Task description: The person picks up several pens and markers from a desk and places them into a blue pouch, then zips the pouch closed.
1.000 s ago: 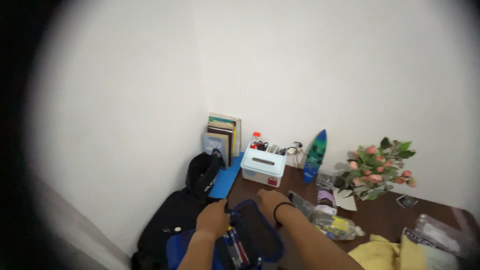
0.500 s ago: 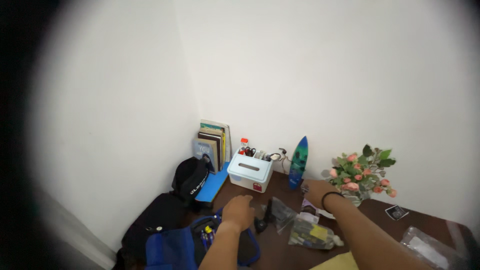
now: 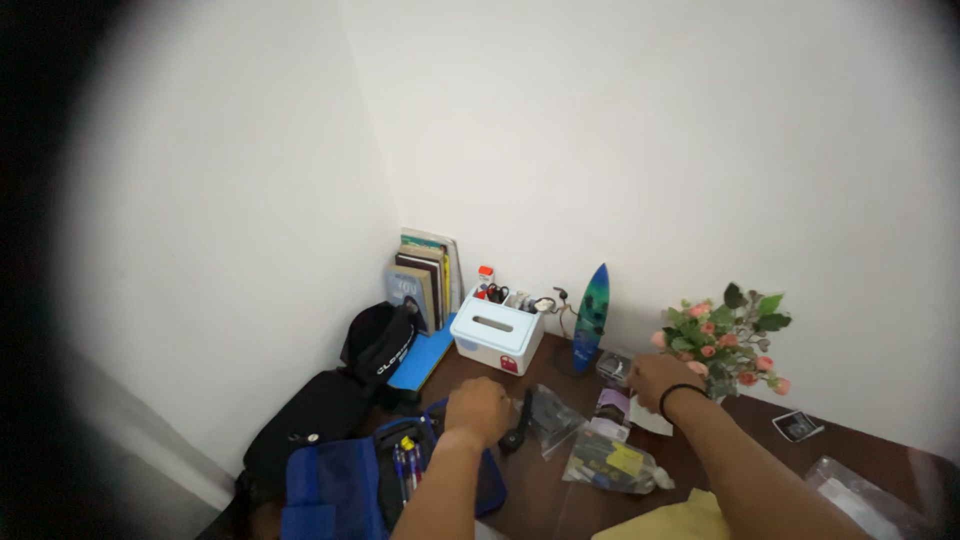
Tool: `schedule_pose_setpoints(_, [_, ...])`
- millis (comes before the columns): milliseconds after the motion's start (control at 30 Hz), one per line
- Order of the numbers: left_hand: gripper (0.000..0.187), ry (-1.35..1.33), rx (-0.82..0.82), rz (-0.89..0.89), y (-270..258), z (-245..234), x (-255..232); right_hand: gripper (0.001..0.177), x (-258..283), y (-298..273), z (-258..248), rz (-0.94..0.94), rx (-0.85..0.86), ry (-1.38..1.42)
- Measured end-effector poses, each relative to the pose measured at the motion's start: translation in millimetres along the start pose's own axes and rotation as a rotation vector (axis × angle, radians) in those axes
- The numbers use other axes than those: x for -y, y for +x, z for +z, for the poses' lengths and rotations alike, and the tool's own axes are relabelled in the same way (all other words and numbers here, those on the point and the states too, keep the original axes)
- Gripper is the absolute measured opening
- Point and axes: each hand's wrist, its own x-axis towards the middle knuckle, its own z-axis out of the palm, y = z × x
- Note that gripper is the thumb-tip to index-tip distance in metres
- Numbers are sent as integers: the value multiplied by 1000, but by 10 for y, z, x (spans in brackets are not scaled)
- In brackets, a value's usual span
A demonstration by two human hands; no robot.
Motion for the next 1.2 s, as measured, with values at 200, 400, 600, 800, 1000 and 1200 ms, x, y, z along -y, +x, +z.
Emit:
schedule_pose_setpoints(200, [22, 9, -113, -2, 30, 184, 299, 25, -98, 474, 295, -90, -120, 13])
schedule_pose_setpoints(400, [26, -46, -167, -118, -95, 364, 632, 20, 339, 486, 560, -223, -131, -8])
schedule_pose_setpoints(600, [20, -6, -38, -289, -426, 384, 986, 11, 1333, 150, 820, -240, 130, 374])
schedule_pose_setpoints(800, [19, -72, -38, -415, -720, 620, 1388, 14, 1989, 173, 1450, -508, 160, 477])
schedule_pose_setpoints(1000, [18, -74, -16, -483, -1094, 839, 1664, 5, 2270, -20, 1604, -461, 364, 471])
schedule_pose_setpoints(1200, [22, -118, -42, -473, -1312, 1079, 1862, 12, 2424, -136, 1941, -710, 141, 148])
